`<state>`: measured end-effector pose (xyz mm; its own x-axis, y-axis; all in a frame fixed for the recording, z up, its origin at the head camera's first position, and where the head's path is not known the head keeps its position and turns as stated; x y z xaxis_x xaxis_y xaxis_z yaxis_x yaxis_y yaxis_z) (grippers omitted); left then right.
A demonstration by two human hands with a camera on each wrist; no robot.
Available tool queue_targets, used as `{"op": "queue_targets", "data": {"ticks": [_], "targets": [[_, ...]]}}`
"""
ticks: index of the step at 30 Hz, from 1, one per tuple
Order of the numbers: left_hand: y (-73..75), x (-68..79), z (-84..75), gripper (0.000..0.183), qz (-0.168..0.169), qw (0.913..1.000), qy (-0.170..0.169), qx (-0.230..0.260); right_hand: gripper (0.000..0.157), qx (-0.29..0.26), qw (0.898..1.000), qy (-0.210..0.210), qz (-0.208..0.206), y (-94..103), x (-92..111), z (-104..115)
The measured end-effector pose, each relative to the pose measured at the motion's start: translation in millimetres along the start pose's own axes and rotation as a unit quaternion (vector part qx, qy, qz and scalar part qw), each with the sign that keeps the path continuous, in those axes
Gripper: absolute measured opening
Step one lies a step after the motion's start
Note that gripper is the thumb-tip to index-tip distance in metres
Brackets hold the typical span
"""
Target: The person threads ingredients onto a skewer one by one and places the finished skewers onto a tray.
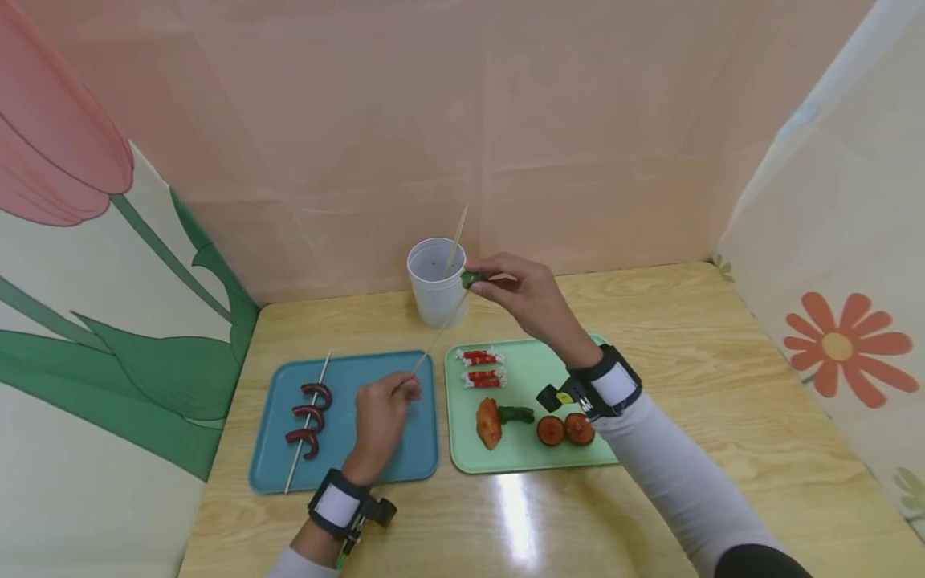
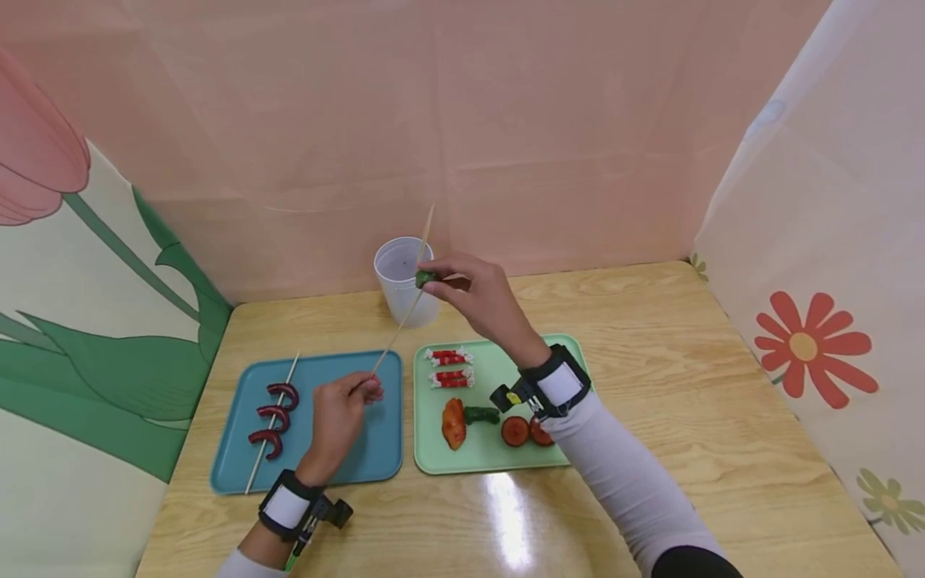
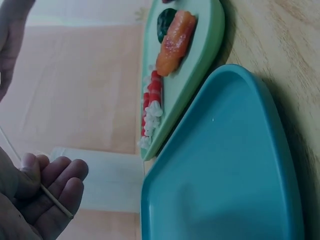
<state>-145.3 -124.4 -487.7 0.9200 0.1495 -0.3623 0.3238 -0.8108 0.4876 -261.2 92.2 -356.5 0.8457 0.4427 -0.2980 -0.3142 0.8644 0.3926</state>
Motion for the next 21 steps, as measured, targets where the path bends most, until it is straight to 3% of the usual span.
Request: {"op": "queue_targets", "data": {"ticks": [6, 10, 21], "targets": [[0.4, -0.6, -1.0, 0.01, -0.01, 0.9998, -0.019, 0.003, 0.03, -0.019, 0.998, -0.051, 0.018, -4.0, 0.6, -4.0], [-0.5, -2.5, -5.0, 0.011, -0.009, 0.9997, -0.014, 0.019, 0.024, -0.051, 0.995, -0.082, 0.032, -12.4, 2.4, -8.9], [-0.6, -20.2, -32.9, 0.013, -0.001, 0.998, -0.038, 0.05, 0.013, -0.06, 0.988, -0.117, 0.082, -59.6, 14.3, -23.8]]}}
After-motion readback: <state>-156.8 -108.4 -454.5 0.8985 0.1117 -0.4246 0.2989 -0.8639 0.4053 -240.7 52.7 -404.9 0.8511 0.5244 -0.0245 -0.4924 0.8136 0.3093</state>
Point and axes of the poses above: each hand's wrist, its own x-axis away from the middle knuckle, its own y-axis out of the back of the hand, z = x × y, the point moved 4 cm from there along -x, towards the middle knuckle, and after that the axes turned 5 degrees about -y, right-handed, at the moved point
